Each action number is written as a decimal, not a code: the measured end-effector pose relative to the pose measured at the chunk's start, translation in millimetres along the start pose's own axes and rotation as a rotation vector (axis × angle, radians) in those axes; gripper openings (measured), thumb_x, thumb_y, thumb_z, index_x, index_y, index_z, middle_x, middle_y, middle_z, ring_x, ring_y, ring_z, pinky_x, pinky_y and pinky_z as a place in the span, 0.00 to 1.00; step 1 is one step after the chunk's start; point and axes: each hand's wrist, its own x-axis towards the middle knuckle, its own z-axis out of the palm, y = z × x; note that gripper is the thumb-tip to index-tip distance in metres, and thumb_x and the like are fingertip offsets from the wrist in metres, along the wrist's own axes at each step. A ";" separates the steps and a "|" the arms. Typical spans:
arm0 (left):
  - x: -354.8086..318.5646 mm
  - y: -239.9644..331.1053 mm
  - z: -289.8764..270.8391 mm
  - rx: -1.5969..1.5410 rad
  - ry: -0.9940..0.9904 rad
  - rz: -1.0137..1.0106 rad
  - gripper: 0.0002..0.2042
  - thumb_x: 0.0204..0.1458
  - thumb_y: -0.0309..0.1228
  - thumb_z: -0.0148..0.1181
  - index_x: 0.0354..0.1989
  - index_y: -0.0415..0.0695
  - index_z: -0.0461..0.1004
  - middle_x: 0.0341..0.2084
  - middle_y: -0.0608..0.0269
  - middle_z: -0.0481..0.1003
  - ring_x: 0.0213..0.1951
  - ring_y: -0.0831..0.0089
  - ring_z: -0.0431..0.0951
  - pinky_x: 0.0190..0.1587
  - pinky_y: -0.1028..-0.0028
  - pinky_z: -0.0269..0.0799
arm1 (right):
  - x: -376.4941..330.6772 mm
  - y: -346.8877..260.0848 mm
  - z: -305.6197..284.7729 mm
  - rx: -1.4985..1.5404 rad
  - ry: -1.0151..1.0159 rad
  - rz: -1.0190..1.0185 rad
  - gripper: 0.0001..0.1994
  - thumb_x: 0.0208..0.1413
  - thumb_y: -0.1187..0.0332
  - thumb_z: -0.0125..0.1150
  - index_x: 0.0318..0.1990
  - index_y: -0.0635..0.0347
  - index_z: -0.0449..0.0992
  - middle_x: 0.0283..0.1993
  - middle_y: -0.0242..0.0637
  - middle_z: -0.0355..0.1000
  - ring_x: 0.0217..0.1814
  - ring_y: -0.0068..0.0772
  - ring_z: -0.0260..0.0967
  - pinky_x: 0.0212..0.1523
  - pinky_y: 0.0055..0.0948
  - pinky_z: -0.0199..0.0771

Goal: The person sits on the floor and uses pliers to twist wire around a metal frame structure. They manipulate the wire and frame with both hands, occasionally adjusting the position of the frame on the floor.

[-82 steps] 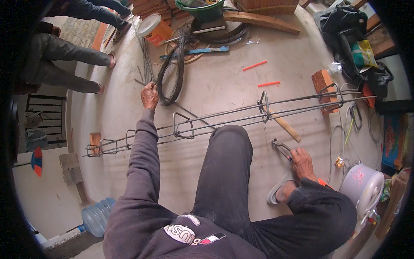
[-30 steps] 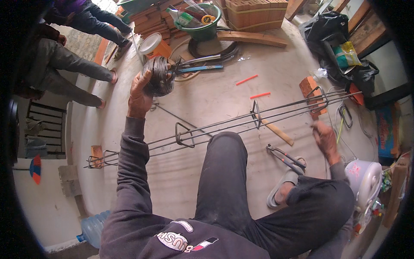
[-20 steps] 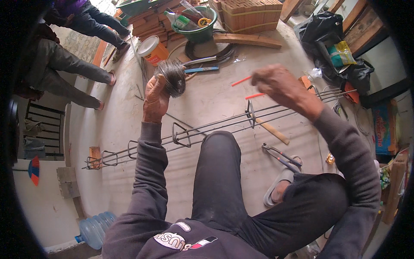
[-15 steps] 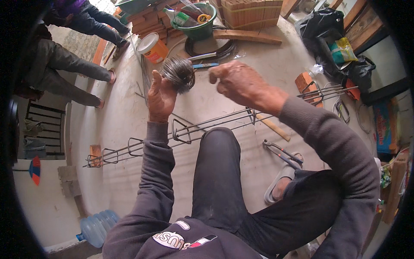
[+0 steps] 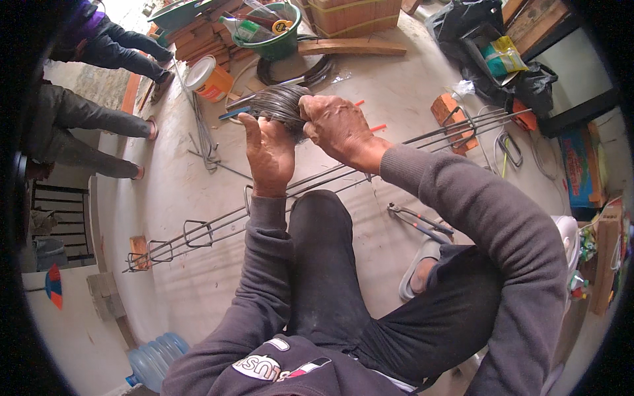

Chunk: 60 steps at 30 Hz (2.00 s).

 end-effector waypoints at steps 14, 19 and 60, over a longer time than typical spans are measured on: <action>-6.6 -18.9 10.7 -0.007 0.003 0.068 0.27 0.65 0.52 0.51 0.61 0.40 0.66 0.56 0.58 0.73 0.60 0.64 0.70 0.67 0.61 0.58 | -8.8 13.1 -2.2 0.097 0.061 0.018 0.02 0.50 0.75 0.57 0.31 0.63 0.72 0.28 0.47 0.74 0.33 0.49 0.75 0.38 0.43 0.73; -5.4 -23.8 22.5 -0.002 -0.017 0.099 0.30 0.64 0.55 0.49 0.62 0.40 0.64 0.57 0.58 0.72 0.61 0.63 0.69 0.68 0.60 0.57 | -13.1 14.8 -0.8 0.102 0.109 -0.013 0.03 0.49 0.76 0.57 0.31 0.64 0.70 0.27 0.47 0.72 0.31 0.48 0.73 0.36 0.42 0.72; -10.9 -35.7 10.3 0.498 -0.112 0.055 0.25 0.57 0.20 0.63 0.56 0.40 0.53 0.53 0.48 0.72 0.55 0.64 0.74 0.57 0.68 0.74 | -11.7 39.2 0.0 0.150 0.087 -0.129 0.03 0.52 0.80 0.51 0.28 0.66 0.65 0.22 0.48 0.63 0.24 0.42 0.67 0.29 0.40 0.67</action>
